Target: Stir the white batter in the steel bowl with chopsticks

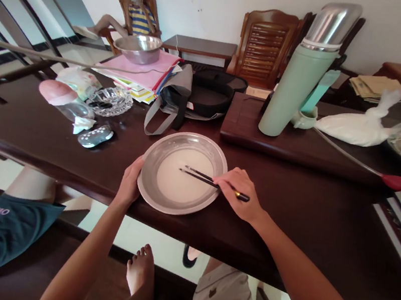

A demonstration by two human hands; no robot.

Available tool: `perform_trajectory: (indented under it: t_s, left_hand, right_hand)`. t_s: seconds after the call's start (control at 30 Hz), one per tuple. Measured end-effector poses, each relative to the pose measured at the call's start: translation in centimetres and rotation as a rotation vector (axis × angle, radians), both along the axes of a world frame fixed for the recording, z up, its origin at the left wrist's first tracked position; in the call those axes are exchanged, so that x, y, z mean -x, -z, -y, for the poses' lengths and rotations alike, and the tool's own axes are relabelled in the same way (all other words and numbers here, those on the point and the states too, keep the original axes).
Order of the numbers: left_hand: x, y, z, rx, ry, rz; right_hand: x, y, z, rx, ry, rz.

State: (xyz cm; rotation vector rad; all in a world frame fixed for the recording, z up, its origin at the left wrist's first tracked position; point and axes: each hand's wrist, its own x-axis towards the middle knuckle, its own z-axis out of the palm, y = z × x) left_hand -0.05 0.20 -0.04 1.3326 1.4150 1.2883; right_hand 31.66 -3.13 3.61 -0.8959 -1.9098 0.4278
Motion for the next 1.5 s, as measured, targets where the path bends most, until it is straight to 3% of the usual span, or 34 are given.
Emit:
perform_trajectory:
  t_s: [0.13,0.33,0.5,0.67,0.83,1.03,1.2,1.37,1.5]
  left_hand:
    - [0.01,0.10,-0.02,-0.005,0.010,0.009]
    - [0.09,0.26,-0.09,-0.007,0.011,0.004]
    - [0.02,0.03,0.01,-0.011,0.019,-0.015]
    - [-0.06,-0.14,0.12,-0.004,-0.008,-0.027]
    - [-0.15,-0.31,0.13,-0.011,-0.001,-0.034]
    - [-0.18,-0.36,0.12,-0.004,0.007,-0.011]
    - [-0.09,-0.10,0.05,-0.001,0.003,-0.011]
    - [0.08,0.18,0.01,-0.003,0.010,-0.006]
    - [0.09,0.22,-0.02,-0.008,0.011,0.006]
  right_hand:
    - [-0.41,0.07,0.09,0.057,0.021,-0.167]
    - [0.03,-0.17,0.12,0.030,0.016,0.024]
    - [-0.31,-0.09,0.11,0.067,0.062,-0.133]
    - [0.01,-0.18,0.10,0.033,-0.012,0.019]
    - [-0.27,-0.04,0.09,0.043,0.040,-0.127]
    - [0.06,-0.03,0.10,0.027,-0.008,0.040]
    - [-0.24,-0.05,0.10,0.048,0.044,-0.109]
    - [0.14,-0.23,0.11,0.024,-0.016,0.039]
    - [-0.08,-0.31,0.13,0.007,0.062,-0.064]
